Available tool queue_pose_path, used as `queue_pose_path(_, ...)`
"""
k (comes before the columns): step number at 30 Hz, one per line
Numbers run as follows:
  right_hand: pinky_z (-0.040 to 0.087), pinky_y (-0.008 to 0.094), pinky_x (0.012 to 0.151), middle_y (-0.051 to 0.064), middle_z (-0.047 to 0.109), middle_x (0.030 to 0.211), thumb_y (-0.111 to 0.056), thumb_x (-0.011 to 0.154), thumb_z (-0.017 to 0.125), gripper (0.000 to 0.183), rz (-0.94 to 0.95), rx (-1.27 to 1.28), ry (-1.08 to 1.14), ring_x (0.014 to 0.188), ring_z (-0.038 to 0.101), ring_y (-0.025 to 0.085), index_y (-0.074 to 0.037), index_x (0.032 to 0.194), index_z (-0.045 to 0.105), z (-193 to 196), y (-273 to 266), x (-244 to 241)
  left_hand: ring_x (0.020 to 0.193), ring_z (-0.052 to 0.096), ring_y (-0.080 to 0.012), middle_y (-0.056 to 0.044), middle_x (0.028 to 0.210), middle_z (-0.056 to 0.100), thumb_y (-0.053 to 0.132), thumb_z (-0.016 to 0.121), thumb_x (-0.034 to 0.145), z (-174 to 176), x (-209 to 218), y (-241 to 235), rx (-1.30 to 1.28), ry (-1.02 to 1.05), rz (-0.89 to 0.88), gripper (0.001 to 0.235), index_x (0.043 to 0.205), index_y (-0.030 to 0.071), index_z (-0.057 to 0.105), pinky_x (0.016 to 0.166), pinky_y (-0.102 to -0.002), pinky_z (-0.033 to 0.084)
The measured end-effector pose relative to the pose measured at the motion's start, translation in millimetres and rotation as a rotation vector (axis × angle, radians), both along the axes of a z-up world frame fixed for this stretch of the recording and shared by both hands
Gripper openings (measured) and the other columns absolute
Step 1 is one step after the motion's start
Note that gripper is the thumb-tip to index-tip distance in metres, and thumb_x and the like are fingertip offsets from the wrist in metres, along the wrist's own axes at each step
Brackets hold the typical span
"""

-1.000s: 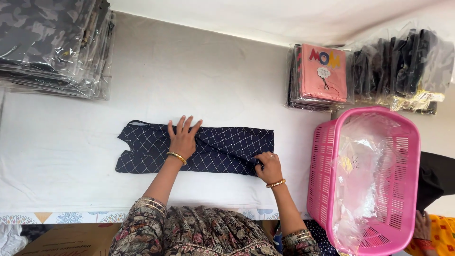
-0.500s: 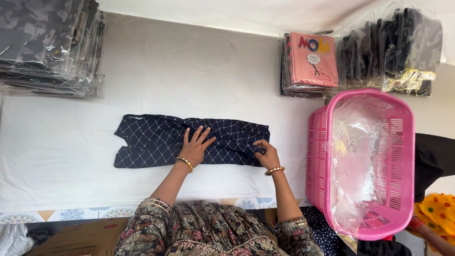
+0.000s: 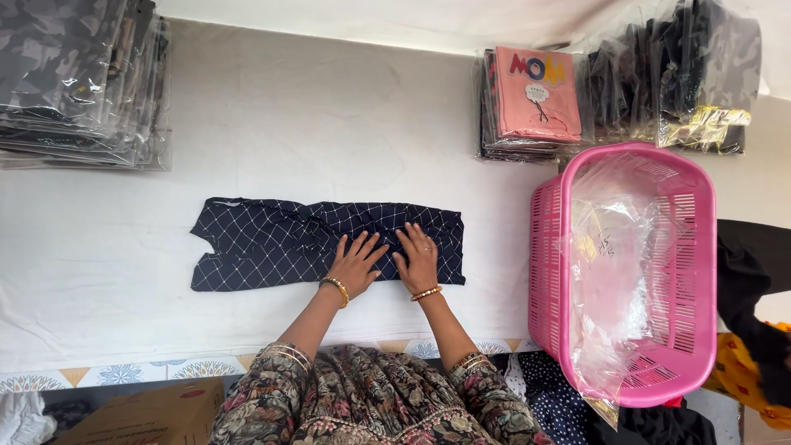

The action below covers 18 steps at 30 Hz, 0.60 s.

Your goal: The person folds a pink t-shirt and a dark blue patterned top on a white table. They place each folded garment into a clear plastic bag and stack the packaged items on the table.

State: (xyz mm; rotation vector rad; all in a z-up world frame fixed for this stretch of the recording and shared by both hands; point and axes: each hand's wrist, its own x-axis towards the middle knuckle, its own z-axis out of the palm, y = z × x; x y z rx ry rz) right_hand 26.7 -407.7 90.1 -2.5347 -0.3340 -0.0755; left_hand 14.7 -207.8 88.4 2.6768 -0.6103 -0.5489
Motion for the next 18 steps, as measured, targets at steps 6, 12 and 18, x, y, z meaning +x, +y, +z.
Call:
queue_pose_path(6,0.028,0.048,0.113,0.01,0.045,0.155,-0.002,0.068,0.071,0.056,-0.327,-0.044,0.153,0.142,0.035,0.033,-0.015,0.122,0.068,18,-38,33,0.143,0.033,-0.0243,-0.004,0.156,0.041,0.028,0.065,0.095,7,7,-8,-0.142,-0.085,0.134,0.063,0.154,0.026,0.042,0.12,-0.059,0.016)
queue_pose_path(12,0.032,0.047,0.105,0.003,0.066,0.132,-0.002,0.072,0.072,0.017,-0.143,-0.007,-0.041,0.135,0.05,0.028,-0.012,0.085,0.065,64,-65,67,0.131,0.042,-0.0244,-0.005,0.145,0.049,0.021,0.076,0.084,24,40,-21,-0.111,-0.123,0.2,0.073,0.15,0.026,0.046,0.112,-0.055,0.023)
queue_pose_path(18,0.045,0.04,0.09,0.0,0.074,0.099,0.003,0.072,0.063,0.017,0.031,0.116,-0.16,0.105,0.065,0.024,-0.011,0.082,0.06,93,-78,32,0.128,0.044,-0.0228,-0.003,0.128,0.056,0.011,0.073,0.085,32,38,-19,-0.173,-0.17,0.228,0.061,0.141,0.027,0.058,0.115,-0.057,0.021)
